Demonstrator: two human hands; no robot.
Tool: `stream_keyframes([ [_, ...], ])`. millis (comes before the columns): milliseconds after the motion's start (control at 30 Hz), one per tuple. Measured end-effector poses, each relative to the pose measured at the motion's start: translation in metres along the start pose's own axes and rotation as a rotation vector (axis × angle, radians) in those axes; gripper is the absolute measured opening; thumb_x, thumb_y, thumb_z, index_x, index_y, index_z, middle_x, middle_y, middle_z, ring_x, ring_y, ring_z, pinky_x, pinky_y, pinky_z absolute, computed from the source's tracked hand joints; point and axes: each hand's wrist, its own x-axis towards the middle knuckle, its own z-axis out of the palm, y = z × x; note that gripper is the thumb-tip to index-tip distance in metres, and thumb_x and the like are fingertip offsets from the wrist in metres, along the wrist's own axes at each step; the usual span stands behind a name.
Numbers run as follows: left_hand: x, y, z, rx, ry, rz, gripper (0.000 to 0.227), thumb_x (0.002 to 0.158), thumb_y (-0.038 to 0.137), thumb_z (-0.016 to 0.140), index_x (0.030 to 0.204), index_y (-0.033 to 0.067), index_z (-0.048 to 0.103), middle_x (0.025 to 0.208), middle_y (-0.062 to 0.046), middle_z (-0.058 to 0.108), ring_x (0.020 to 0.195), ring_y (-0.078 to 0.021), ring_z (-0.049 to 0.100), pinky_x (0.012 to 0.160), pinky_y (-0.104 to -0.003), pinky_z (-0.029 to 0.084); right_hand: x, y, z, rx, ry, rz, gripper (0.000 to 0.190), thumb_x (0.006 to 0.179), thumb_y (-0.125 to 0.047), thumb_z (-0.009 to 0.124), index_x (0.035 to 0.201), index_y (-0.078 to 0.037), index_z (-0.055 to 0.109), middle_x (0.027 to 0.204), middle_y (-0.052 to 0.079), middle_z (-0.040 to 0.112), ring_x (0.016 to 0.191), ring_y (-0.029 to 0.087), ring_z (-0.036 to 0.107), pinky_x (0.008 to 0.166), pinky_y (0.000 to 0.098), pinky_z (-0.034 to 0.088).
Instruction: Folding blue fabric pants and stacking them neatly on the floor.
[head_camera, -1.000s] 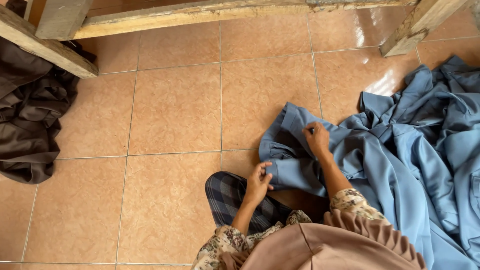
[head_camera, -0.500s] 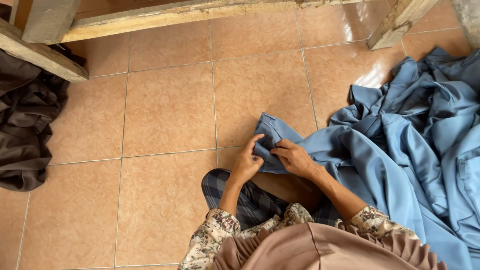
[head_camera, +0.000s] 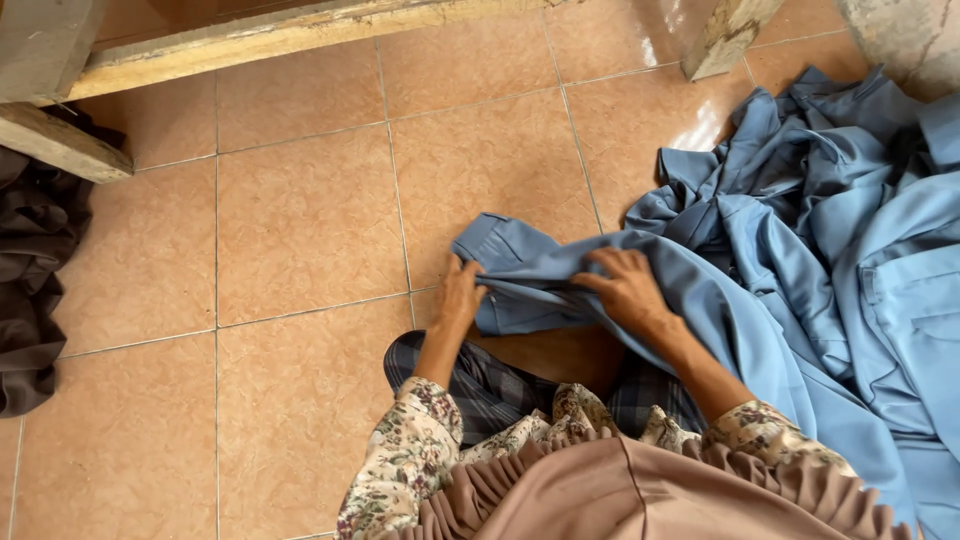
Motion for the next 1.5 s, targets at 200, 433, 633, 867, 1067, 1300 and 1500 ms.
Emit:
stream_keyframes([
  [200,-0.018,0.025,-0.075,0.198,0.186,0.041,0.022,0.087,0.017,0.078,0.107,0.011,0.07,0.151,-0.014,0.038,0.119,-0.039,0.059,0.095,-0.053,0.056,-0.057,0.062,-0.021,-0.341,-0.031,0.147,0.016,0.093,-0.031,0.064,0.101,-0.036,0.076,0.162,0.006,0.05,0.155,0.031,0.038,0.118,0.0544,0.028],
  [433,0.051,-0.075,-0.07,0.272,0.305,-0.076,0.019,0.087,0.017,0.079,0.104,0.0179,0.071,0.16,-0.002,0.039,0.11,-0.0343,0.067,0.096,-0.052,0.055,-0.113,0.105,0.006,-0.281,-0.122,0.317,0.02,0.099,-0.031,0.058,0.094,-0.045,0.071,0.106,-0.014,0.069,0.105,0.01,0.071,0.089,0.0303,0.051],
  [633,0.059,-0.09,-0.112,0.295,0.299,-0.095,0.018,0.09,0.022,0.077,0.106,0.0262,0.07,0.159,0.003,0.043,0.112,-0.0344,0.068,0.098,-0.055,0.05,-0.059,0.115,-0.036,-0.26,0.076,0.424,0.025,0.107,-0.028,0.059,0.101,-0.049,0.072,0.102,-0.018,0.065,0.099,0.01,0.07,0.084,0.0271,0.056],
  [867,0.038,-0.114,-0.146,0.486,0.462,-0.213,0.019,0.087,0.025,0.078,0.097,0.0365,0.067,0.118,0.007,0.07,0.092,-0.025,0.074,0.082,-0.043,0.056,-0.054,0.006,-0.029,-0.014,-0.129,0.268,0.021,0.09,-0.039,0.066,0.11,-0.033,0.071,0.113,0.0,0.064,0.104,0.025,0.066,0.081,0.0417,0.055],
  [1067,0.036,-0.144,-0.138,0.494,0.446,-0.263,0.019,0.088,0.025,0.076,0.097,0.0381,0.068,0.122,0.006,0.07,0.094,-0.0259,0.074,0.083,-0.043,0.055,-0.109,-0.002,0.038,-0.176,-0.508,0.334,0.052,0.079,-0.05,0.073,0.126,-0.032,0.063,0.133,-0.001,0.056,0.128,0.022,0.053,0.093,0.0442,0.055],
  [1300,0.024,-0.118,-0.164,0.274,0.535,-0.157,0.021,0.094,0.014,0.071,0.111,0.0264,0.069,0.155,-0.004,0.05,0.108,-0.0388,0.069,0.095,-0.054,0.053,-0.06,0.148,0.008,-0.134,0.136,0.393,0.028,0.076,-0.024,0.08,0.101,-0.037,0.08,0.105,-0.004,0.074,0.105,0.023,0.072,0.087,0.0365,0.056],
  [1500,0.021,-0.125,-0.164,0.387,0.8,-0.099,0.028,0.09,0.007,0.076,0.109,0.0246,0.067,0.154,-0.004,0.046,0.103,-0.0343,0.07,0.09,-0.051,0.056,-0.033,0.105,-0.003,-0.342,-0.278,0.463,0.047,0.074,-0.038,0.078,0.12,-0.032,0.074,0.132,-0.005,0.063,0.124,0.024,0.058,0.105,0.0508,0.044],
])
